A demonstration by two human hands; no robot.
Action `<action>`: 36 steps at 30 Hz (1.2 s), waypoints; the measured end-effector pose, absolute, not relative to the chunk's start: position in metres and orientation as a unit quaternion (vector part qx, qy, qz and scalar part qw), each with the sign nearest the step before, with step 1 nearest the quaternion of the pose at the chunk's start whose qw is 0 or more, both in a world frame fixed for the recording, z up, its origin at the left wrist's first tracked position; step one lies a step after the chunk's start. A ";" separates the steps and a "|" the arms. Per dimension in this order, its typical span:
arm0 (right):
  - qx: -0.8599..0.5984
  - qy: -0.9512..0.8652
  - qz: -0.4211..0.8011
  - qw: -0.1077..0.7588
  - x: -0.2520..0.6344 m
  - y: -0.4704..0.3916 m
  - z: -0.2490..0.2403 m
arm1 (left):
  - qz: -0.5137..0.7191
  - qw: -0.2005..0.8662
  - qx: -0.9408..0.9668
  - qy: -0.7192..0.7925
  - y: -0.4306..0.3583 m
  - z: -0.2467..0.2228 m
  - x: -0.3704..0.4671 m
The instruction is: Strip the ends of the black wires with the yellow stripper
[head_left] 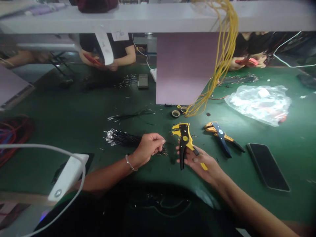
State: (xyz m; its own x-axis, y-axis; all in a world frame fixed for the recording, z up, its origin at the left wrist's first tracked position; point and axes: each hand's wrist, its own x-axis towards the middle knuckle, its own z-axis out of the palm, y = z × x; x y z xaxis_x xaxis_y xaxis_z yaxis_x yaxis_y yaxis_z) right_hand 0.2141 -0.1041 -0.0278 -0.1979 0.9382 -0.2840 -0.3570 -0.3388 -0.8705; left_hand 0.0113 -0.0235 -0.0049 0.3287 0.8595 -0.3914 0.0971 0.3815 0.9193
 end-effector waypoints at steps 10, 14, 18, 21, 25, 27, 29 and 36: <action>-0.452 -0.404 0.669 0.430 0.206 -0.103 -0.033 | 0.270 0.654 0.482 0.517 -0.026 -0.002 0.010; -0.503 -0.488 0.594 0.395 0.201 -0.100 -0.028 | 0.263 0.675 0.474 0.500 -0.027 -0.002 0.010; -0.511 -0.616 0.449 0.398 0.195 -0.099 -0.026 | 0.253 0.686 0.479 0.486 -0.030 0.001 0.010; -0.501 -0.685 0.341 0.405 0.192 -0.099 -0.031 | 0.242 0.690 0.482 0.483 -0.031 0.001 0.011; -0.511 -0.713 0.264 0.401 0.190 -0.098 -0.039 | 0.233 0.674 0.518 0.472 -0.030 0.000 0.011; -0.516 -0.719 0.240 0.399 0.189 -0.098 -0.042 | 0.230 0.659 0.540 0.469 -0.029 0.001 0.011; -0.518 -0.719 0.232 0.401 0.190 -0.098 -0.043 | 0.226 0.647 0.558 0.467 -0.028 0.001 0.011; -0.509 -0.709 0.258 0.416 0.190 -0.100 -0.045 | 0.212 0.615 0.613 0.449 -0.026 0.002 0.009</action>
